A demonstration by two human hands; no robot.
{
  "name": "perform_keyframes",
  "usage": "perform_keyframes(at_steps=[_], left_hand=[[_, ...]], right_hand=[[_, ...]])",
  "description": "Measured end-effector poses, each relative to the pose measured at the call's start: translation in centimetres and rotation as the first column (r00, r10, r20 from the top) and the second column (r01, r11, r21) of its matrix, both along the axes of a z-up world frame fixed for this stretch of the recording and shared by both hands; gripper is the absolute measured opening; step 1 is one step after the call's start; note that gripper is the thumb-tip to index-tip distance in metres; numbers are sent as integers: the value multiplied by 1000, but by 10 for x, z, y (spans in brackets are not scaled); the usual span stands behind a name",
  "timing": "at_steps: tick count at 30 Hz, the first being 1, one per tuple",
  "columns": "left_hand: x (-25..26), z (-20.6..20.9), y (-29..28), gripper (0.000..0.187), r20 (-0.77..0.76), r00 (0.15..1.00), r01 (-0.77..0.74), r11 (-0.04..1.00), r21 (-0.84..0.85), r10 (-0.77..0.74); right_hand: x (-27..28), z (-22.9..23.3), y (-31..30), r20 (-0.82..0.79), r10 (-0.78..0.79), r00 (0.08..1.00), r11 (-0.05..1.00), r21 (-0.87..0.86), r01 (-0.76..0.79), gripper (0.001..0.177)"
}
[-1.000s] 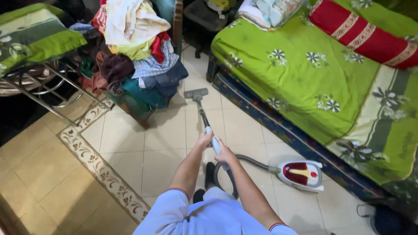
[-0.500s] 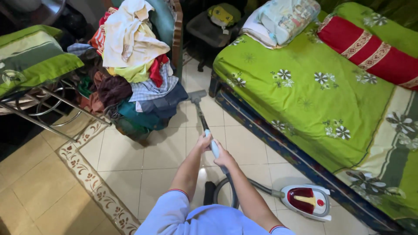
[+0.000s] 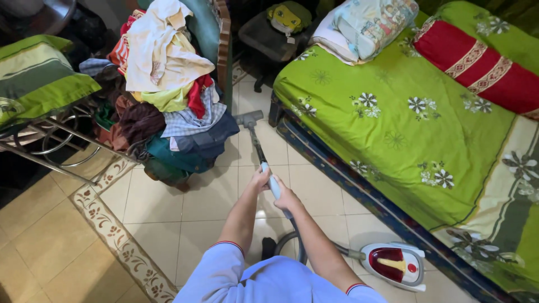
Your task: The person vacuums the tiled floor of a bedroom using a handheld vacuum cleaner. They move the vacuum head back and forth across the floor, covering areas near a bed, a chair with clothes, and a small table.
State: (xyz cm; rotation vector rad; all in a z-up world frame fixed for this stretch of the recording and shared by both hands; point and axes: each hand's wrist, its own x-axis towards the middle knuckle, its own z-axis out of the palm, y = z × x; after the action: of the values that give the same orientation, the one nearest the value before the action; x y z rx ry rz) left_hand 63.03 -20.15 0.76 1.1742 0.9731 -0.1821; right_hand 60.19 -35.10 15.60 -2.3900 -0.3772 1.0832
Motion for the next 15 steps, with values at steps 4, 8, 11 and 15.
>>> perform_keyframes(at_steps=[4, 8, 11, 15], left_hand=[[-14, -4, -12, 81, 14, 1000, -10, 1000, 8, 10], [-42, -3, -30, 80, 11, 1000, 16, 1000, 20, -16], [-76, -2, -47, 78, 42, 999, 26, 1000, 5, -26], [-122, 1, -63, 79, 78, 992, 96, 995, -12, -94]], right_hand=[[-19, -1, -9, 9, 8, 1000, 1000, 14, -8, 106], [-48, -13, -25, 18, -14, 1000, 999, -31, 14, 102], [-81, -32, -39, 26, -37, 999, 998, -54, 38, 104], [-130, -58, -55, 33, -91, 995, 995, -27, 92, 105]])
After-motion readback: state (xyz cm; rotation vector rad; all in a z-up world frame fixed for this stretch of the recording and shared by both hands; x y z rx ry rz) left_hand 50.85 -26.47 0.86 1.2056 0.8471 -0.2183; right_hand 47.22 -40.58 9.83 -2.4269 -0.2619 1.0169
